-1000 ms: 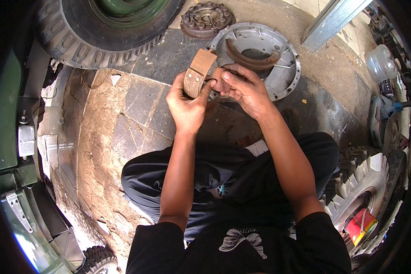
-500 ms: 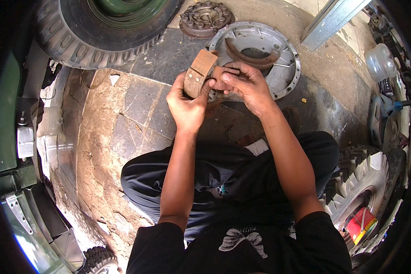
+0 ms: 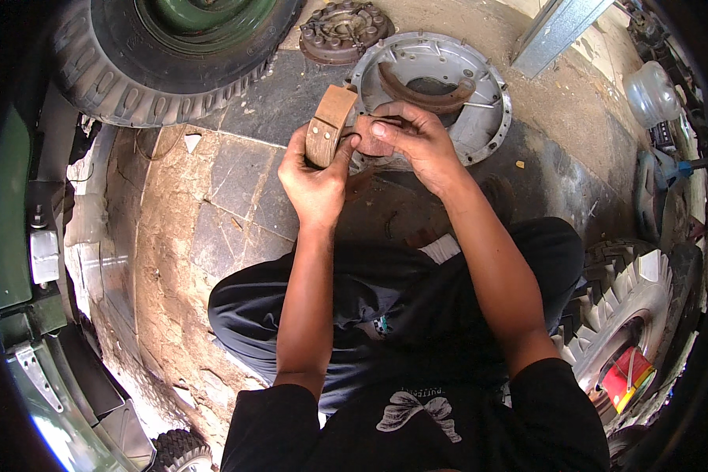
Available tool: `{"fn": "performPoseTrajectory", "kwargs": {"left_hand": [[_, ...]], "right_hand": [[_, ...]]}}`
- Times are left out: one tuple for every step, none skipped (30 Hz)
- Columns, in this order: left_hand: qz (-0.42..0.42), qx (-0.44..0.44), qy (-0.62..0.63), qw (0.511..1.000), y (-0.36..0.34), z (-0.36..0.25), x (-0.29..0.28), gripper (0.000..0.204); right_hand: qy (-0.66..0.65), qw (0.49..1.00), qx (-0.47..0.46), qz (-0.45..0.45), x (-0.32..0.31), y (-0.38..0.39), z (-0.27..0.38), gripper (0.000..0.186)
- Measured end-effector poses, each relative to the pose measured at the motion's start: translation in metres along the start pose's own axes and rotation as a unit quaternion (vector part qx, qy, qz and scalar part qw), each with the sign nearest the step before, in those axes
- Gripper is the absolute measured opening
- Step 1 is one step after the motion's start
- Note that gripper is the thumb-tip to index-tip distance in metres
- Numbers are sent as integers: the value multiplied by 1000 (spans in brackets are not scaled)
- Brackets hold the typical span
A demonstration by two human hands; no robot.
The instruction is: The person sits on the floor and uses a small metal tool to scrape and clean the surface of brake shoes. They handle the brake shoes and a brake drum, repeatedly scraping the friction material and inspecting the parts.
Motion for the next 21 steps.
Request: {"fn": "performPoseTrajectory", "kwargs": {"left_hand": [[-1,1,10,1000,0,2,1,29],[-1,-1,5,1000,0,2,0,29],[-2,-2,0,1000,0,3,0,30],[-2,-3,-5,1000,0,4,0,30],[-2,-6,-8,1000,1,5,-1,31],[-1,-8,-11,1000,2,7,-1,32],[-1,-10,-13,1000,2,7,-2,34],[-8,-11,-2,1000,3,6,-2,34],[-16,-12,9,1000,3,4,0,34],[-23,-13,20,999,3,3,0,35],[-21,0,6,1000,2,3,-1,35],[-19,13,-8,1000,1,6,-2,36],[-17,25,-22,999,1,6,-2,36],[-9,31,-33,999,2,5,-1,36],[-1,37,-43,998,2,3,0,36],[7,45,-54,998,2,1,1,36],[4,49,-60,997,3,2,1,36],[1,53,-66,996,3,4,1,37],[-2,56,-71,996,3,4,1,37],[-6,51,-60,997,4,5,2,37],[-10,46,-49,998,4,4,2,37]], "right_hand": [[-4,1000,1,4,0,0,0,26],[-7,1000,1,9,0,0,0,26],[-14,1000,-3,4,-1,0,-1,25],[-21,1000,-7,-1,-1,0,-2,25],[-28,1000,-11,-6,-1,-1,-2,24],[-30,999,-12,-4,-1,0,-3,24],[-31,999,-12,-1,0,0,-3,24],[-33,999,-13,1,0,0,-4,24],[-21,1000,-11,1,0,-1,-5,24],[-8,1000,-8,2,0,-2,-5,24],[4,1000,-6,2,0,-3,-5,24],[1,1000,-6,1,0,-2,-6,25],[-1,1000,-5,0,2,-1,-4,25],[-3,1000,-4,-1,3,-1,-4,26],[0,1000,-3,-2,2,-1,-5,27],[3,1000,-2,-3,2,-2,-5,27],[6,1000,-1,-3,2,-3,-5,28],[4,1000,1,-2,2,-2,-5,28],[2,1000,4,-3,2,-2,-5,28],[1,1000,7,-3,1,-1,-4,28],[-2,1000,-3,0,1,-1,-4,28]]}}
Point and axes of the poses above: each hand's wrist, its own y-axis away from the middle knuckle, its own x-axis out of the palm, z = x × y, the point moved 6 cm from there along -y, towards the middle knuckle, and after that the axes turned 9 degrees about x, right-handed, at the moved point
